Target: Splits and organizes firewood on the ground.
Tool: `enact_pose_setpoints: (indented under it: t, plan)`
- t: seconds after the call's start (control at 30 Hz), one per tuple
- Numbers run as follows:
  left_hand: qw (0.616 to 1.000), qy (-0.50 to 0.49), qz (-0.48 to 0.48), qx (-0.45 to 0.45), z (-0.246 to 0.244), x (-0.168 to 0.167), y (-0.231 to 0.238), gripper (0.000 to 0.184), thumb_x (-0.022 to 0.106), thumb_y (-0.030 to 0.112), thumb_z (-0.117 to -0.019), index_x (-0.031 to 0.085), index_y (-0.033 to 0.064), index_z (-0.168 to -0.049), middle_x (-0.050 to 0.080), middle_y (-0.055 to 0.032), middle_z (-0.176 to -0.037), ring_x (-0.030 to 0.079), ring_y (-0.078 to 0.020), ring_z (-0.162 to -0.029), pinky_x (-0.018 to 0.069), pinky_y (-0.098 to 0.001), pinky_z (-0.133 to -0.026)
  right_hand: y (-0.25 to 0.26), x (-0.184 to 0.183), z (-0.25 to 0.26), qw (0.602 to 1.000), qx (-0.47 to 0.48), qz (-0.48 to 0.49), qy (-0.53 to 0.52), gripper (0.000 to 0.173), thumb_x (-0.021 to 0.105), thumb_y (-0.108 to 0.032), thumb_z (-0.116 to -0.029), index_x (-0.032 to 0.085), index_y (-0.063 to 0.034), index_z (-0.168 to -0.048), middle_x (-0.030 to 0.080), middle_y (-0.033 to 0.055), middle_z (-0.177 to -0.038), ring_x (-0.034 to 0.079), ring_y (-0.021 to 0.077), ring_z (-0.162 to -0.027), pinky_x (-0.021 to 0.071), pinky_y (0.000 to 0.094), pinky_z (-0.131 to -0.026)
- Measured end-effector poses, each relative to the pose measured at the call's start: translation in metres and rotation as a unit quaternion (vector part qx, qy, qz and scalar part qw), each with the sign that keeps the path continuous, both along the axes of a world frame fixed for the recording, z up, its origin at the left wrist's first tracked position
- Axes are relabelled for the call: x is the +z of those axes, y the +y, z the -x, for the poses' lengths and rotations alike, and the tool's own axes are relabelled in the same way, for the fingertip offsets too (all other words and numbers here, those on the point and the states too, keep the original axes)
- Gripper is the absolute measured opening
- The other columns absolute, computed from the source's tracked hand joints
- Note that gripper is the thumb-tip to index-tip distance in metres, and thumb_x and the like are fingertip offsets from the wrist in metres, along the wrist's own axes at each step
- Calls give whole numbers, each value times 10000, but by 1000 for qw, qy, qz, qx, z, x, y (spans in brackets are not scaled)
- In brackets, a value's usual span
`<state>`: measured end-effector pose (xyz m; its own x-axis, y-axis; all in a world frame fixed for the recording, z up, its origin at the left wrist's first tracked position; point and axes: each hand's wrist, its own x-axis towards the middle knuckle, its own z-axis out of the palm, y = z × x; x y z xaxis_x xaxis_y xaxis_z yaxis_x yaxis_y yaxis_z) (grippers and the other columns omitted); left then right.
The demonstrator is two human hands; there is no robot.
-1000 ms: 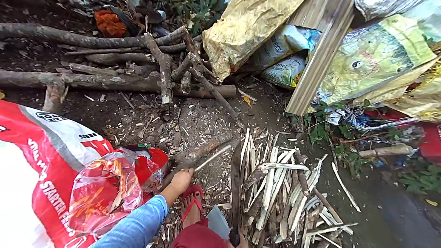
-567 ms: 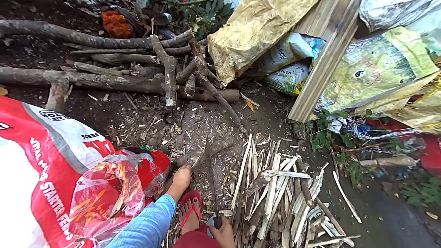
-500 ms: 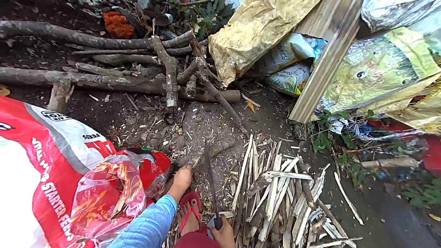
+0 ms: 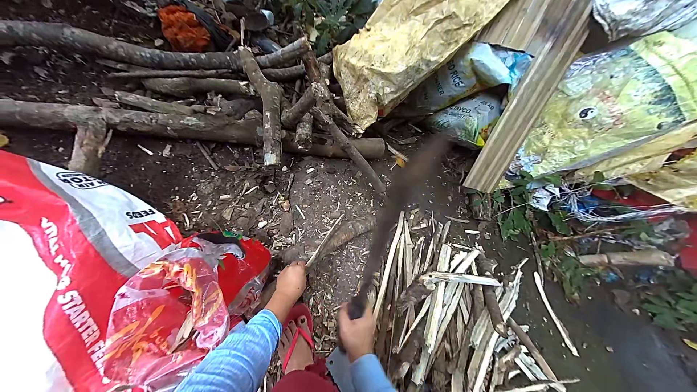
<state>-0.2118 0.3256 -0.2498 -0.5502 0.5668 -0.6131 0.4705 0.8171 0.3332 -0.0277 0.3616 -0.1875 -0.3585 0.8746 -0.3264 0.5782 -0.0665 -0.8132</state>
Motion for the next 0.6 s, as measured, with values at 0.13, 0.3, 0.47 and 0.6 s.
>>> enact_pose_setpoints:
  t: [0.13, 0.3, 0.47, 0.6]
  plan:
    - [1000, 7, -8, -9, -1, -2, 2, 374, 531, 167, -1066, 570, -5, -1395, 578, -223, -1439, 542, -381, -1366, 445, -528, -1125, 1, -87, -8, 929, 137, 185, -288, 507, 701, -207, -944, 561, -1, -1386, 683, 238, -1245, 659, 367, -1201, 511, 559, -1029]
    - [1000, 7, -11, -11, -1, -5, 3, 359, 529, 134, -1061, 575, 4, -1393, 575, -225, -1440, 559, -384, -1346, 445, -526, -1126, 8, -88, -17, 939, 140, 219, -225, 483, 711, -131, -909, 570, 34, -1341, 692, 234, -1107, 698, 344, -999, 553, 529, -910]
    - [1000, 12, -19, -20, 2, -12, 4, 342, 558, 126, -1042, 595, 0, -1358, 594, -221, -1412, 577, -391, -1319, 460, -536, -1106, 14, -83, -43, 857, 6, 502, 119, 100, 492, 26, -917, 483, -69, -948, 489, -5, -546, 507, 97, -426, 501, 268, -449]
    - [1000, 4, -13, -14, -4, -17, 7, 351, 552, 132, -1050, 578, 0, -1375, 594, -240, -1402, 589, -407, -1302, 473, -551, -1089, 5, -80, -30, 907, 11, 420, 41, 123, 577, 48, -945, 502, -25, -1010, 515, 40, -614, 532, 129, -472, 520, 293, -480]
